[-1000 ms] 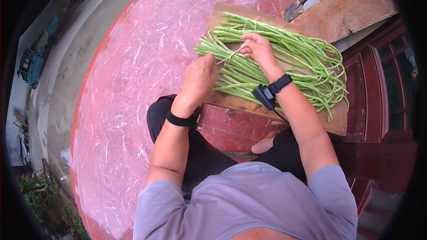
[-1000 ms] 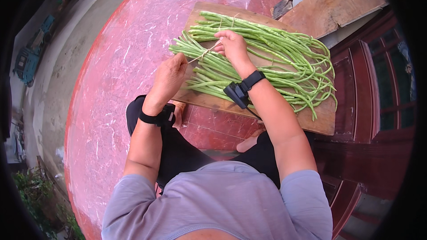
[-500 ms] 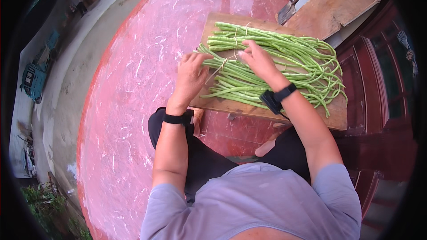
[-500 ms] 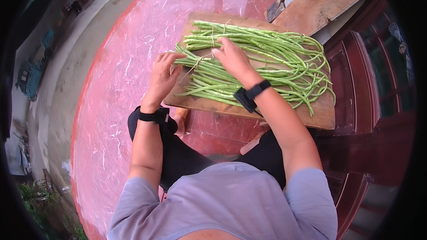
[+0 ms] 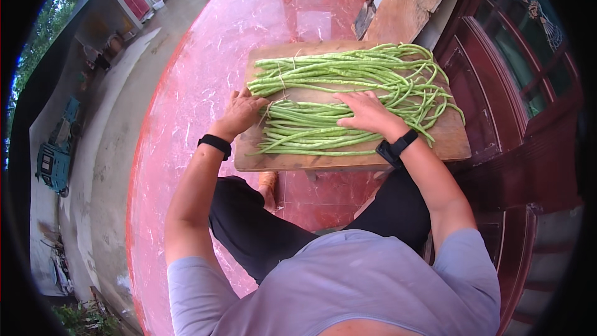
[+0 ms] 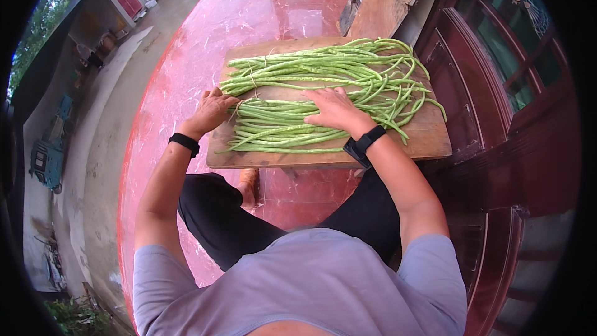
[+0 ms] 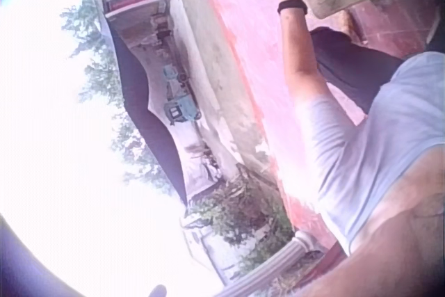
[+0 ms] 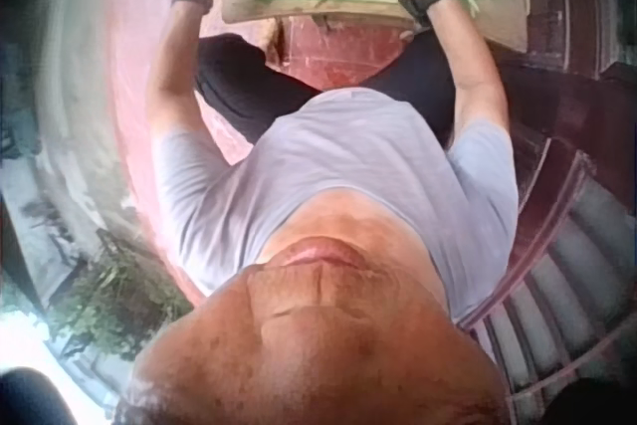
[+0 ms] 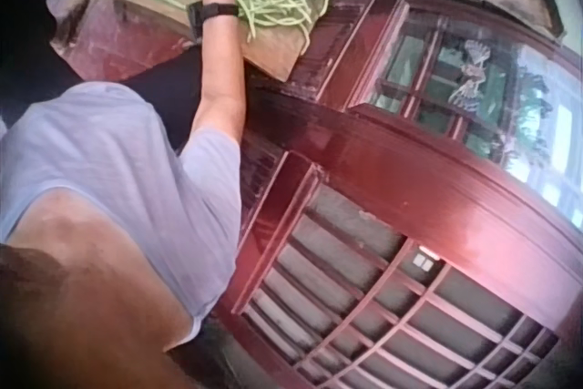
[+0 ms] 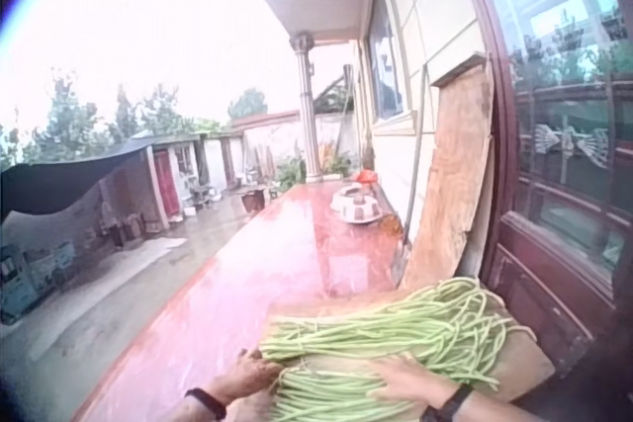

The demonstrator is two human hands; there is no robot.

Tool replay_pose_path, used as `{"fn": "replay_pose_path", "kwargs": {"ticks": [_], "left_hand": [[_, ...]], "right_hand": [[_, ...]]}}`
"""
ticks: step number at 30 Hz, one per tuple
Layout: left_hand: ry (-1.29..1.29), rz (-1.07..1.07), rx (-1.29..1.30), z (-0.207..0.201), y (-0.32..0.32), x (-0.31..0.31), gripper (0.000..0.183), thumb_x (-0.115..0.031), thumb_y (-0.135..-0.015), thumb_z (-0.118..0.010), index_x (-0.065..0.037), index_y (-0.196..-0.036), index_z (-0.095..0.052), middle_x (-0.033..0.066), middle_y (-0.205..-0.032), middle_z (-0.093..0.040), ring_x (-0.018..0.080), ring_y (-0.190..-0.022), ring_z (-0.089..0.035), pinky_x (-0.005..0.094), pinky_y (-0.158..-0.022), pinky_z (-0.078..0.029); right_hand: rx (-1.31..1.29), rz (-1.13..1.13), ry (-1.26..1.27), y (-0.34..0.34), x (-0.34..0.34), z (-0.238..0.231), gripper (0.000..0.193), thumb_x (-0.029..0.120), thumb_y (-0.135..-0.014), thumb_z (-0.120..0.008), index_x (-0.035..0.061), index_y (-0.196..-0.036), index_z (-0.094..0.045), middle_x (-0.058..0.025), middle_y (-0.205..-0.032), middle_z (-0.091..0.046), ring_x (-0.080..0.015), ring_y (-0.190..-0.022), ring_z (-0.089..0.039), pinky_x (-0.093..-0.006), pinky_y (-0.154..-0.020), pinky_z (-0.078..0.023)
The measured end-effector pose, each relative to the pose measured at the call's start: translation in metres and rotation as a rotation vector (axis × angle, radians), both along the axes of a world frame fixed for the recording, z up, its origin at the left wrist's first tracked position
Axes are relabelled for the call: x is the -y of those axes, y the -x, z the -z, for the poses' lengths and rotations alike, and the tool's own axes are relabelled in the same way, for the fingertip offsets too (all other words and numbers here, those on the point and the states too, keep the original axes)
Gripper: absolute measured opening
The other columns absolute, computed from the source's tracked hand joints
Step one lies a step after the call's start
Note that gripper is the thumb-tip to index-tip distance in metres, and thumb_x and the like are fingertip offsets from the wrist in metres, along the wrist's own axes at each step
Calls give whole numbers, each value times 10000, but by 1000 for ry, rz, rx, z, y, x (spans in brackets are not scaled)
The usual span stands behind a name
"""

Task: The person bundles long beans by hand on a wooden board, gathering them into groups and tying each bunch with a string. They pick up individual beans to even out the bundles, wrap the string around the middle, and secure it with a knot.

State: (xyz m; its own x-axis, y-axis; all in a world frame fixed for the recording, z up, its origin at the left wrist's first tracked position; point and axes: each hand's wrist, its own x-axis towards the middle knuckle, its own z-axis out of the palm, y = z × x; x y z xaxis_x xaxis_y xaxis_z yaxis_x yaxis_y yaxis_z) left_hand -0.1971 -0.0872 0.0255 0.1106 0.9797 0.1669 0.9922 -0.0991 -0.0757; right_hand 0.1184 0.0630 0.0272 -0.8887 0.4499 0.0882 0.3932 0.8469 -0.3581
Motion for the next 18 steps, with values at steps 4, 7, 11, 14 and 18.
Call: {"fn": "replay_pose_path", "kwargs": {"ticks": [4,7,11,14,18], "left_hand": [[205,-8,32,-26,3,-10,394,-179,-782,-635,-212,-1175,-626,50,-1029,-651,264,-1064,-517,451,-904,-350],[385,-37,128,-45,3,-27,446,-229,-814,-629,-162,-1251,-569,138,-1057,-638,320,-1091,-513,465,-942,-368],[608,-34,342,-46,8,-44,532,-224,-817,-612,-32,-1298,-492,208,-1174,-600,326,-1125,-534,374,-967,-408],[622,-17,490,-31,2,-54,525,-200,-804,-621,-24,-1282,-492,178,-1173,-606,259,-1089,-560,361,-941,-425],[449,-77,538,-7,-6,-56,477,-147,-748,-679,-54,-1192,-530,163,-1130,-594,281,-1098,-551,368,-938,-425]], "right_hand": [[38,-49,-43,-3,-16,0,521,378,-851,-596,150,-1312,-513,-121,-1229,-574,-269,-1206,-481,-454,-1022,-297],[-6,-5,-90,-6,-32,15,465,372,-895,-556,150,-1302,-521,-119,-1215,-579,-270,-1191,-496,-445,-1002,-320],[57,41,-6,-2,-40,11,440,360,-906,-562,128,-1280,-540,-124,-1240,-579,-298,-1183,-502,-445,-998,-331],[70,19,60,-10,-59,4,431,362,-901,-574,114,-1253,-560,-152,-1244,-578,-328,-1157,-523,-448,-971,-379],[101,35,43,-8,-65,3,417,358,-892,-589,114,-1229,-567,-169,-1188,-591,-352,-1119,-539,-455,-940,-415]]}}
